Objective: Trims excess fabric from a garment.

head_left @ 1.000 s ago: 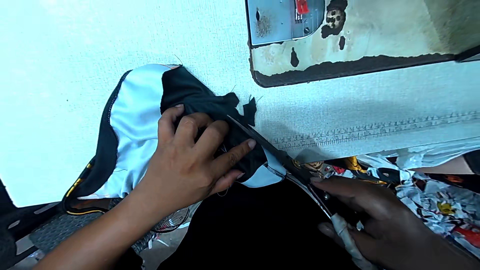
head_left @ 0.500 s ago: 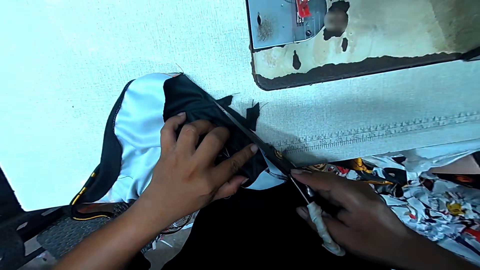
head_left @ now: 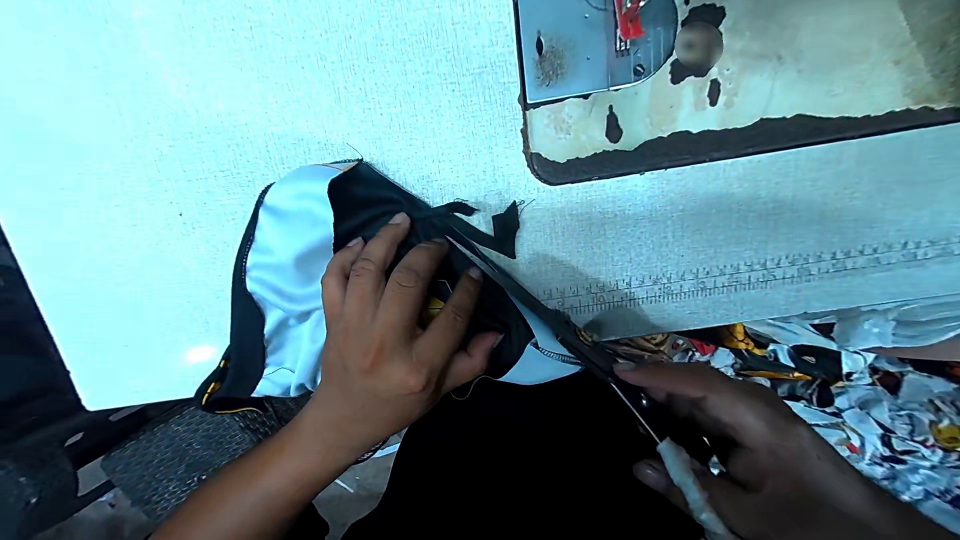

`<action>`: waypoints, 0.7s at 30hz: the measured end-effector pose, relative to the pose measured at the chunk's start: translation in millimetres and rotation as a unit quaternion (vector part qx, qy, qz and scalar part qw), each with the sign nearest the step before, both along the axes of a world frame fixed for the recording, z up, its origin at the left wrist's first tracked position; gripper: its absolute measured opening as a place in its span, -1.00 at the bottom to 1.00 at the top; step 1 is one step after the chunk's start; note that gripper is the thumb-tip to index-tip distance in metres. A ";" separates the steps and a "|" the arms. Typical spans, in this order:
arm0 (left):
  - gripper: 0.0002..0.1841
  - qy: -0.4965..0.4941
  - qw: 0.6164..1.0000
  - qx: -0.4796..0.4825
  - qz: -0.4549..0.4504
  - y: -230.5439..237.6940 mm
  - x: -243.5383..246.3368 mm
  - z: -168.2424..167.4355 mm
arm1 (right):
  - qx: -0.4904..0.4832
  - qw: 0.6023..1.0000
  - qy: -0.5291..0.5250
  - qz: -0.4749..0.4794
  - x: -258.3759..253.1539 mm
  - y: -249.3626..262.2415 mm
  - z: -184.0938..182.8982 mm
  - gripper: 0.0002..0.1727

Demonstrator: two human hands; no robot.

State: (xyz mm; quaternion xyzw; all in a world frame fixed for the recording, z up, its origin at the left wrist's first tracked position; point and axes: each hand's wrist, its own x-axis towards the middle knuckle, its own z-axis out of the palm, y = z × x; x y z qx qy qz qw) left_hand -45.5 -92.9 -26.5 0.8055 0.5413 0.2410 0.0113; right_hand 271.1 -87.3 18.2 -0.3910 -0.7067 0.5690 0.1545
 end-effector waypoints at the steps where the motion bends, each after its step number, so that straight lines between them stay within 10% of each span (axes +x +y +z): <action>1: -0.52 0.001 1.000 -0.002 0.001 0.2 0.2 0.3 | 0.017 1.000 -0.003 -0.005 -5.0 0.2 -1.7 -0.35; 21: -0.32 0.009 1.000 0.002 0.015 3.6 3.1 2.4 | 0.204 0.973 -0.102 -0.017 -56.6 -0.8 -2.8 -0.47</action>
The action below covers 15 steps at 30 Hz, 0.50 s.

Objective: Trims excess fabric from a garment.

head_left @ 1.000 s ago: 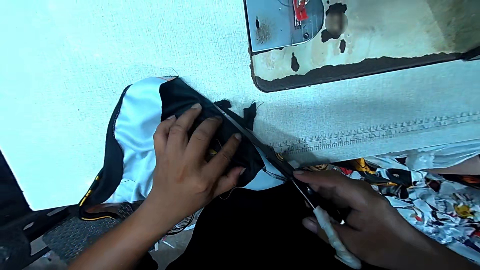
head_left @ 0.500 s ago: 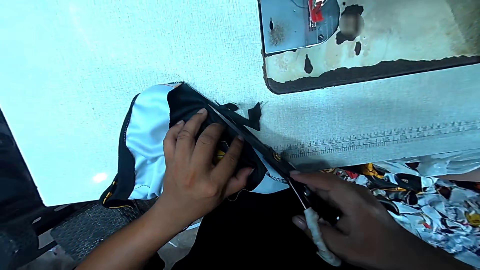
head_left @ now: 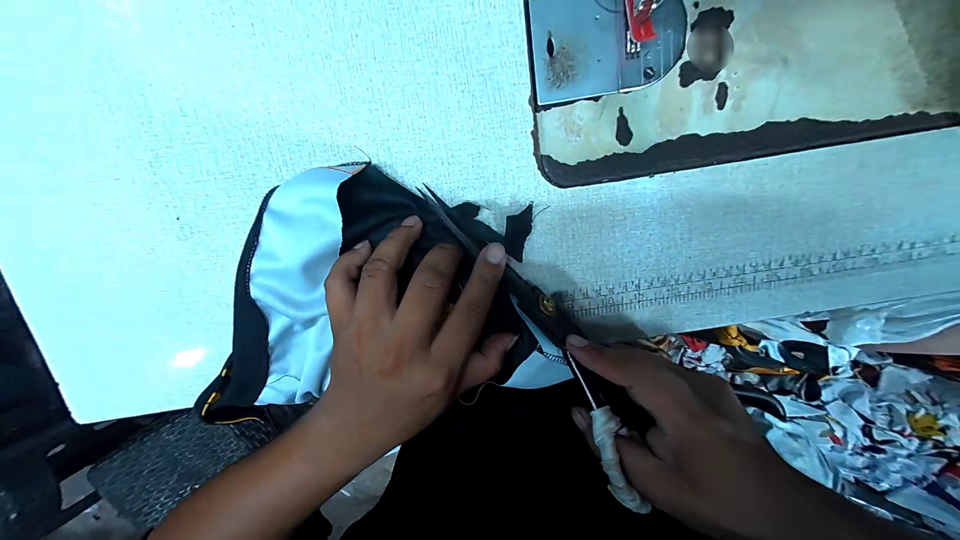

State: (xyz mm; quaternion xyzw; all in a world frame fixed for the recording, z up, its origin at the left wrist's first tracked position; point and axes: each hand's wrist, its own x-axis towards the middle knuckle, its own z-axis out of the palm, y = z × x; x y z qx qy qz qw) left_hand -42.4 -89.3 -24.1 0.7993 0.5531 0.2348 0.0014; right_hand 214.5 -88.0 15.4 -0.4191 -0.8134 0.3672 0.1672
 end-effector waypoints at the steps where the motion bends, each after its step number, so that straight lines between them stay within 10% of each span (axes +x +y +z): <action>1: -0.33 0.008 1.000 0.000 -0.001 1.1 0.2 0.4 | -0.009 1.000 0.007 -0.001 0.0 1.0 0.3 -0.49; 9: -0.34 -0.012 1.000 -0.002 -0.001 5.5 -4.8 0.2 | -0.178 0.981 0.069 -0.033 25.2 8.9 3.7 -0.47; 15: -0.01 0.031 0.962 -0.124 0.240 -41.5 -73.6 12.8 | -0.138 0.990 0.029 0.003 55.2 53.3 30.0 -0.38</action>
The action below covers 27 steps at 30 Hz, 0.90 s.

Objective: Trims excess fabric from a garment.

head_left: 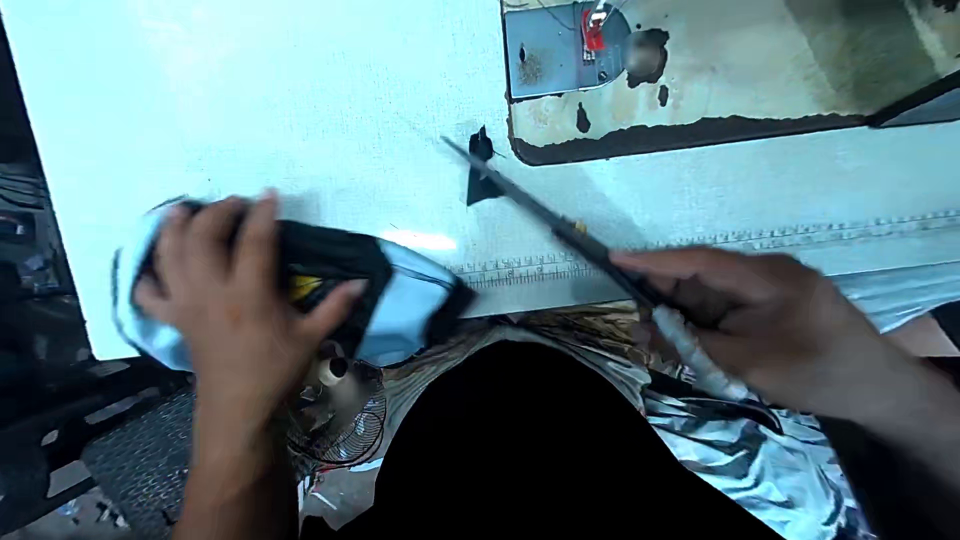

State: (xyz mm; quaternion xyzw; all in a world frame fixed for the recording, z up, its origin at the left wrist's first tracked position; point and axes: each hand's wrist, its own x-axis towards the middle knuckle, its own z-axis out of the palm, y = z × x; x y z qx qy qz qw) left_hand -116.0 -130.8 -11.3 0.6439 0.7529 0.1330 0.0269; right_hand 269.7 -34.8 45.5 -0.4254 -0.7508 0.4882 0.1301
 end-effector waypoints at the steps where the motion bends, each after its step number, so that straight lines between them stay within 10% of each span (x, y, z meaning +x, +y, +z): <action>1: 0.02 -0.014 1.000 -0.008 0.024 -7.3 -13.5 -1.0 | 0.012 1.000 -0.019 0.015 4.0 11.1 3.1 -0.34; 8: -0.34 -0.079 0.993 0.078 0.045 -16.7 -33.4 -10.9 | -0.118 0.984 0.096 0.097 103.4 16.3 7.1 -0.53; 13: -0.69 -0.054 0.988 0.135 0.055 -6.6 -30.8 -18.4 | 0.165 0.961 -0.123 -0.184 104.9 -10.6 -7.3 -0.51; 20: -0.72 -0.122 0.983 0.129 0.051 29.0 -18.8 -9.6 | 0.296 0.913 -0.257 -0.116 63.6 40.0 -9.7 -0.57; 24: -0.61 -0.420 0.899 0.114 -0.052 56.1 37.0 17.4 | 0.309 0.916 -0.250 -0.061 62.3 46.2 3.6 -0.48; 27: -0.65 -0.552 0.797 0.051 -0.241 83.6 110.0 47.4 | 0.343 0.934 0.017 -0.100 37.6 2.4 -23.6 -0.05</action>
